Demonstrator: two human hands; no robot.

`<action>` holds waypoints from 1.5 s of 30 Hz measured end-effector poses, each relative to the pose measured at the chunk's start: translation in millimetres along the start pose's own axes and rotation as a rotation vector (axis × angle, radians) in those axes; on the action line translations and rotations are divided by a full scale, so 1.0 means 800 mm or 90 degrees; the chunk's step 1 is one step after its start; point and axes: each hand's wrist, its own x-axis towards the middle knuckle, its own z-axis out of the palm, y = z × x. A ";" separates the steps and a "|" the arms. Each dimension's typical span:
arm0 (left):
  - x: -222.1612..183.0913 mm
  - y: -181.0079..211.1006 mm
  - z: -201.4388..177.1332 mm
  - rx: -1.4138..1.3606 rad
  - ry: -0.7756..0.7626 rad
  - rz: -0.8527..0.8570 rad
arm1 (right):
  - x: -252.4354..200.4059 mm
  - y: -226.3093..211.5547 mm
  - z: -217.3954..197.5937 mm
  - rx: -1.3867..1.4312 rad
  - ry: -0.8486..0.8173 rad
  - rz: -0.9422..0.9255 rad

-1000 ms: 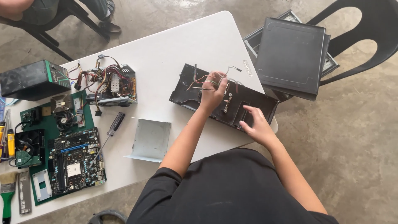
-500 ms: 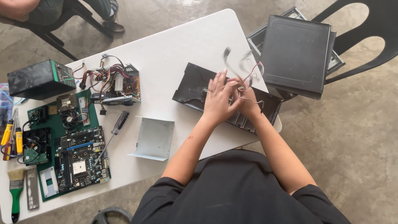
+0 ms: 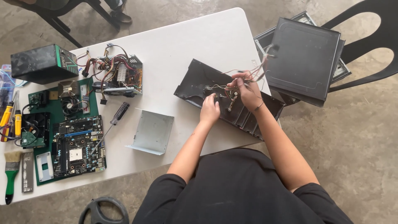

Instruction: Disassembling the front panel and internal wiring of a computer case using a screwdriver

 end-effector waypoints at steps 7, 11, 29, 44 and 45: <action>0.045 0.026 -0.021 0.104 -0.007 0.000 | 0.013 0.018 -0.026 0.193 0.064 0.078; 0.056 0.046 -0.033 0.084 0.064 -0.081 | 0.019 0.012 -0.032 0.256 0.091 0.099; 0.026 0.037 0.002 0.170 0.061 -0.077 | 0.043 0.032 -0.060 0.299 0.113 0.145; 0.037 0.037 -0.026 -0.066 0.139 -0.239 | 0.032 0.013 -0.047 0.252 0.079 0.120; 0.035 0.030 -0.030 0.037 0.092 -0.191 | 0.033 0.014 -0.046 0.249 0.077 0.116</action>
